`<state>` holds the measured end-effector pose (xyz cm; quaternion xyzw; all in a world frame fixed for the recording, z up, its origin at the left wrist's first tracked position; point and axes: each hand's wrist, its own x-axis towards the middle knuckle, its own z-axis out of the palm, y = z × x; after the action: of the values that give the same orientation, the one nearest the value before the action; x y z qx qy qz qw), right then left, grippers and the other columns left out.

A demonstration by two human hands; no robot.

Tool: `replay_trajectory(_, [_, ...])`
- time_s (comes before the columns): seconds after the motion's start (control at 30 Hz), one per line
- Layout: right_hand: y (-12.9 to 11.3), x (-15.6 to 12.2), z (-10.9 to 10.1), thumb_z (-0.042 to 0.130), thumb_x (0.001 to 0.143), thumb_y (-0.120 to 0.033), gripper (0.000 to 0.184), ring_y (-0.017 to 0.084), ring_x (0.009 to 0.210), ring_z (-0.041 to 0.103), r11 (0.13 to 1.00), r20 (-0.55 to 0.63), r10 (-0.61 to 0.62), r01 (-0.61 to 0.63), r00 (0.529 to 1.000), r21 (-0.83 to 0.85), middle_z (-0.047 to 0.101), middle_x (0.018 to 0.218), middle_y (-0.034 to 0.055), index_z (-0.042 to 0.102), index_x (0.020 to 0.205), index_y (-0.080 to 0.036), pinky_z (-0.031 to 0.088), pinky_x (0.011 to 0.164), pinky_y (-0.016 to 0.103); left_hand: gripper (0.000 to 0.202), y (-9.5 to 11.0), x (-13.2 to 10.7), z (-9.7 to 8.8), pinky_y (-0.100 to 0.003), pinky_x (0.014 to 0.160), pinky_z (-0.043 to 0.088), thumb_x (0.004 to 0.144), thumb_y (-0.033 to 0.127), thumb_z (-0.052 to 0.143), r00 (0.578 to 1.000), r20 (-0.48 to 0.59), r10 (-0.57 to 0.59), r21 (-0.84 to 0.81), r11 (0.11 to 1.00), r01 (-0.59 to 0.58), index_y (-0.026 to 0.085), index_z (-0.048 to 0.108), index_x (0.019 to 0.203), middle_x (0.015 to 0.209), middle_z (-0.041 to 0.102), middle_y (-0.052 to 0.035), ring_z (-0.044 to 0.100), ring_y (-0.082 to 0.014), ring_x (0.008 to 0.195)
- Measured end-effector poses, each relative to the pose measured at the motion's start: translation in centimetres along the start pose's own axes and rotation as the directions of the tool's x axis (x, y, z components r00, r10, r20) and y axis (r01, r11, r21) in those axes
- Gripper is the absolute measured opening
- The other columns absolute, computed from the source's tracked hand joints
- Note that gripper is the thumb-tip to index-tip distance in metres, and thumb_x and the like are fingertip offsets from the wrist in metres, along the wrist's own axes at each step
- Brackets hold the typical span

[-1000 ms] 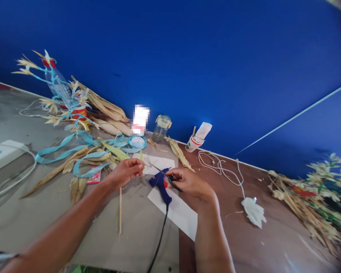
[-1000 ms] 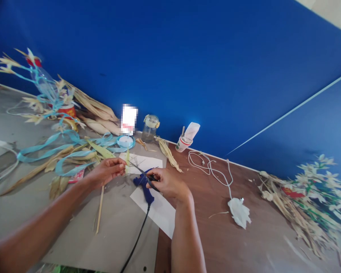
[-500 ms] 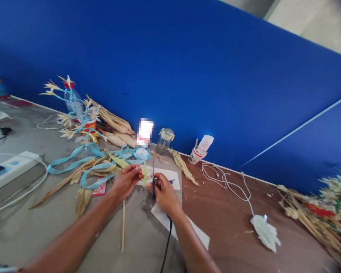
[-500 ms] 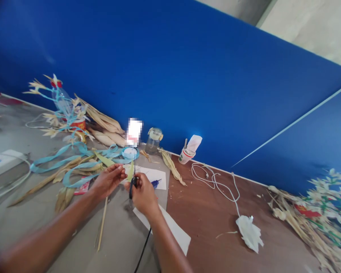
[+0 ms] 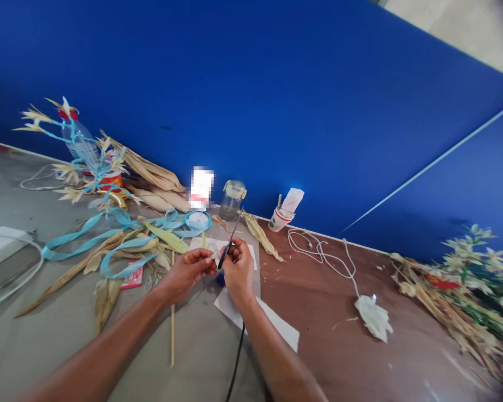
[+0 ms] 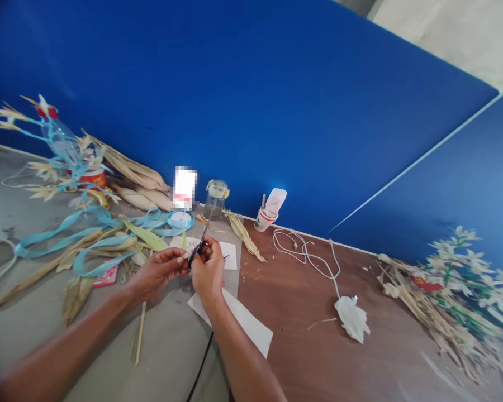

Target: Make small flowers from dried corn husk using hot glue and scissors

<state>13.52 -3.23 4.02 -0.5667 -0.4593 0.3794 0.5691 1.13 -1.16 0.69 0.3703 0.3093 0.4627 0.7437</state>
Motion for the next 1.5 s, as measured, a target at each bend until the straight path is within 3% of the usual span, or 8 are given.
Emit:
replay_trajectory(0.13, [0.1,0.4,-0.4,0.054,0.066,-0.022,0.037,0.014,0.062,0.055,0.999,0.085,0.001,-0.004,0.996,0.04,0.059,0.073,0.0005,0.047,0.102,-0.017,0.046,0.059,0.026,0.023,-0.1,0.1,-0.2,-0.025,0.065,0.046,0.064,0.034,0.075,0.999,0.037,0.032,0.164,0.986,-0.038,0.015,0.069,0.076,0.07,0.064,-0.0027,0.057,-0.0118,0.064])
replay_trajectory(0.3, [0.3,0.7,-0.7,0.056,0.065,-0.022,0.038,0.013,0.066,0.052,1.0,0.125,-0.025,0.023,0.992,0.015,0.059,0.082,0.0026,0.049,0.102,-0.016,0.042,0.059,0.024,0.022,-0.1,0.3,-0.6,-0.022,0.056,0.039,0.068,0.035,0.072,0.995,0.009,0.099,0.335,0.937,-0.096,0.013,0.069,0.065,0.057,0.057,-0.0011,0.049,-0.01,0.056])
replay_trajectory(0.6, [1.2,-0.4,-0.1,0.06,0.07,-0.029,0.039,0.01,0.057,0.043,0.992,0.157,-0.054,0.071,0.986,-0.1,0.051,0.071,-0.0029,0.052,0.106,-0.017,0.036,0.053,0.021,0.02,0.9,0.4,-0.8,-0.017,0.053,0.043,0.059,0.024,0.079,0.981,-0.187,0.047,-0.127,0.989,-0.072,0.013,0.066,0.07,0.065,0.06,0.001,0.052,-0.0059,0.054])
replay_trajectory(0.97, [1.4,-1.5,-0.5,0.058,0.075,-0.031,0.029,0.014,0.061,0.056,0.859,0.33,-0.149,0.287,0.932,-0.423,0.06,0.068,-0.0007,0.057,0.102,-0.02,0.041,0.059,0.024,0.021,1.1,0.3,-0.9,-0.014,0.046,0.039,0.063,0.028,0.076,0.981,-0.186,0.05,-0.072,0.995,-0.064,0.011,0.068,0.07,0.054,0.057,0.0007,0.049,-0.0048,0.047])
replay_trajectory(1.1, [2.2,-1.3,-0.5,0.057,0.076,-0.029,0.03,0.014,0.061,0.056,0.912,0.306,-0.135,0.239,0.943,-0.334,0.06,0.071,-0.0003,0.057,0.104,-0.019,0.042,0.059,0.024,0.021,0.9,0.4,-1.1,-0.014,0.048,0.038,0.065,0.03,0.075,0.98,-0.187,0.071,-0.051,0.995,-0.082,0.011,0.069,0.071,0.056,0.057,0.0006,0.049,-0.0043,0.048])
replay_trajectory(1.23, [2.7,-0.8,0.1,0.06,0.071,-0.027,0.033,0.014,0.066,0.058,0.993,0.224,-0.081,0.098,0.971,-0.067,0.061,0.076,0.0008,0.055,0.103,-0.018,0.046,0.061,0.024,0.02,1.0,0.4,-1.1,-0.014,0.049,0.039,0.064,0.03,0.076,0.977,-0.195,0.082,-0.038,0.995,-0.091,0.012,0.069,0.07,0.058,0.058,0.0008,0.049,-0.0043,0.051])
replay_trajectory(1.37, [2.3,-0.4,0.9,0.065,0.065,-0.025,0.041,0.012,0.065,0.058,0.988,0.094,-0.034,0.019,0.995,0.156,0.061,0.076,0.0002,0.051,0.103,-0.016,0.047,0.061,0.023,0.019,0.9,0.3,-0.7,-0.014,0.049,0.039,0.064,0.029,0.076,0.981,-0.17,0.09,-0.046,0.994,-0.099,0.012,0.069,0.07,0.06,0.059,0.0014,0.048,-0.004,0.051])
replay_trajectory(1.5, [1.9,-0.6,1.5,0.067,0.063,-0.02,0.044,0.014,0.071,0.062,0.978,0.089,-0.018,0.0,0.996,0.208,0.064,0.081,0.0021,0.05,0.104,-0.017,0.05,0.066,0.025,0.019,0.4,0.2,-0.1,-0.016,0.054,0.044,0.063,0.028,0.077,0.99,-0.134,0.051,-0.078,0.995,-0.062,0.012,0.069,0.071,0.067,0.064,-0.0011,0.054,-0.0065,0.056])
